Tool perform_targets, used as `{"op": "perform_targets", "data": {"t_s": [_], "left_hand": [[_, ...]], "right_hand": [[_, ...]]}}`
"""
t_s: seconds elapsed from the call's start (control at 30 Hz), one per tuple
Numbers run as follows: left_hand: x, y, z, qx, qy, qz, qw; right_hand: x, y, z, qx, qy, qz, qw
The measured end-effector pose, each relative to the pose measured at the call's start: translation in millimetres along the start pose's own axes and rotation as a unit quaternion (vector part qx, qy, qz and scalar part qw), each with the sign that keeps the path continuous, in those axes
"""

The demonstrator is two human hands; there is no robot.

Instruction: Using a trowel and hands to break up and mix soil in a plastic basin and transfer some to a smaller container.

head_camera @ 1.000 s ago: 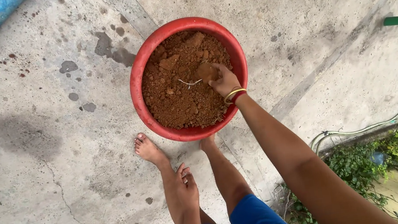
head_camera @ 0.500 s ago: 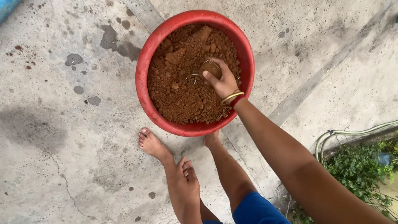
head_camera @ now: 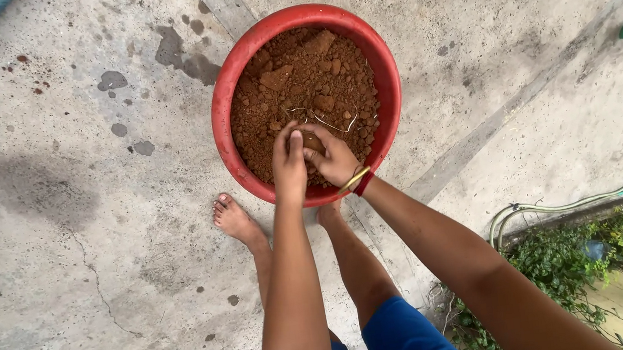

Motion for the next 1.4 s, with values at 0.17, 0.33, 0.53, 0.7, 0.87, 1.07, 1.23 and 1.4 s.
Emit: {"op": "perform_targets", "data": {"t_s": [0.17,0.33,0.53,0.7,0.87,1.07,1.23,1.4], "left_hand": [[58,23,0,-0.083,-0.142,0.037,0.986],[51,23,3,-0.011,-0.055,0.042,0.998],[42,13,-6,0.126,0.003,0.033,0.991],[30,3,-10,0.228,0.068,0.136,0.962],[33,13,-24,0.210,0.169,0.321,0.908],[21,25,-19,0.075,-0.005,0.159,0.984],[46,33,-35,0.045,-0.096,0.179,0.978],[38,27,-30,0.054,-0.030,0.110,0.992]], "right_hand": [[-36,-10,3,0.052,0.170,-0.015,0.984],[-27,-11,8,0.107,-0.042,-0.114,0.987],[-13,-12,16,0.003,0.022,-0.190,0.982],[-7,-22,22,-0.006,-0.003,-0.091,0.996],[28,-24,9,0.059,0.153,0.147,0.975],[27,-14,3,0.060,0.073,0.033,0.995],[22,-10,8,0.080,0.096,-0.111,0.986],[2,-14,17,0.091,0.113,-0.125,0.981]]}}
Point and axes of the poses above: each hand's wrist, its own z-axis towards the middle knuckle, its own y-axis out of the palm, x = y × z, the point moved 3 cm from there along z, towards the middle knuckle, and after that the axes turned 13 degrees about -y, right-handed, at the moved point
